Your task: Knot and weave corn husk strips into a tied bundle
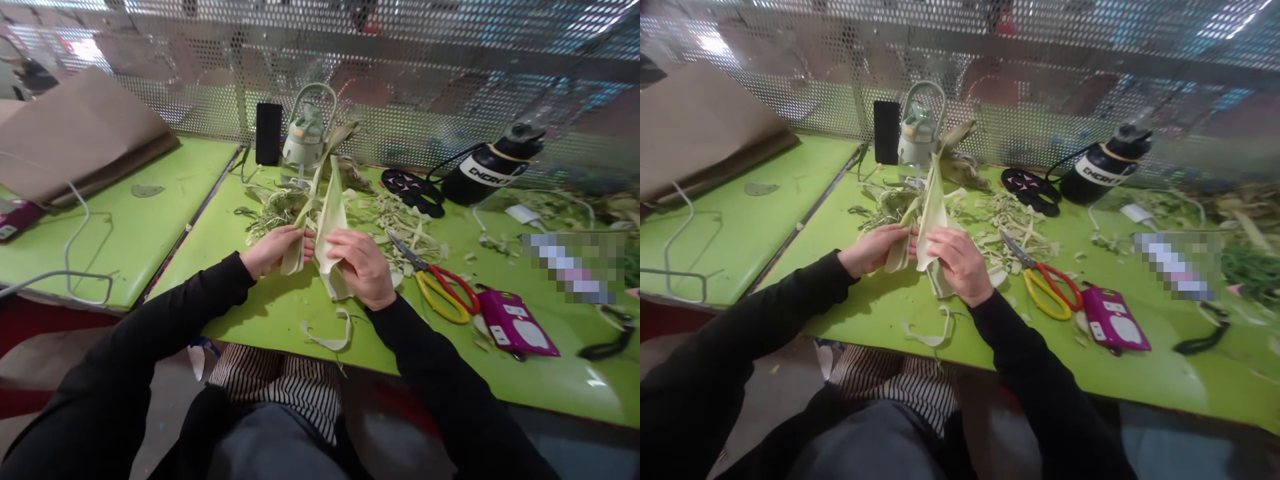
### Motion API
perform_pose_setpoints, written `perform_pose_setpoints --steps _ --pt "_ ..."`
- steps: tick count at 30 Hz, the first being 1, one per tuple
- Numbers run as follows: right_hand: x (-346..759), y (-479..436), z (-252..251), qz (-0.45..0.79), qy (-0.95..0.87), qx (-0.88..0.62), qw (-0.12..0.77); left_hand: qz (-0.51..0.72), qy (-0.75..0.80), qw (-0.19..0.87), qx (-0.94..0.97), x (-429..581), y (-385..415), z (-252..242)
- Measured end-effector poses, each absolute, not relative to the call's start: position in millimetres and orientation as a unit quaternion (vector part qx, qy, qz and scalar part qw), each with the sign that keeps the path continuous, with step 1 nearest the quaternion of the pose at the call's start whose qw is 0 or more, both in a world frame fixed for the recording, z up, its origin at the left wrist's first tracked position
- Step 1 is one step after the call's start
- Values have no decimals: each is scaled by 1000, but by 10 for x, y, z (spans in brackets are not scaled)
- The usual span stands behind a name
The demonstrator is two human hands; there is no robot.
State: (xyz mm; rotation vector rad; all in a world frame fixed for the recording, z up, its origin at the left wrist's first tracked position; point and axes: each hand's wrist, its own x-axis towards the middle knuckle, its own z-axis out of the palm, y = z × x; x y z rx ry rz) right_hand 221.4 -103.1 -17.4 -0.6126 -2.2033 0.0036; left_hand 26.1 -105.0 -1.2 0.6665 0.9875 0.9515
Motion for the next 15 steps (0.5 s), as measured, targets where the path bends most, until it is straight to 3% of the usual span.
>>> perform_pose_setpoints --steps 8,12,15 --pt "2251 -1036 -128 -12 -858 -268 437 417 518 653 363 -86 -1167 -69" --pt "2284 -1056 -83 -13 -832 -298 468 426 502 683 317 -122 -1234 -22" --pt "2228 -1121 -85 13 -861 -251 443 439 477 693 316 6 -1244 9"
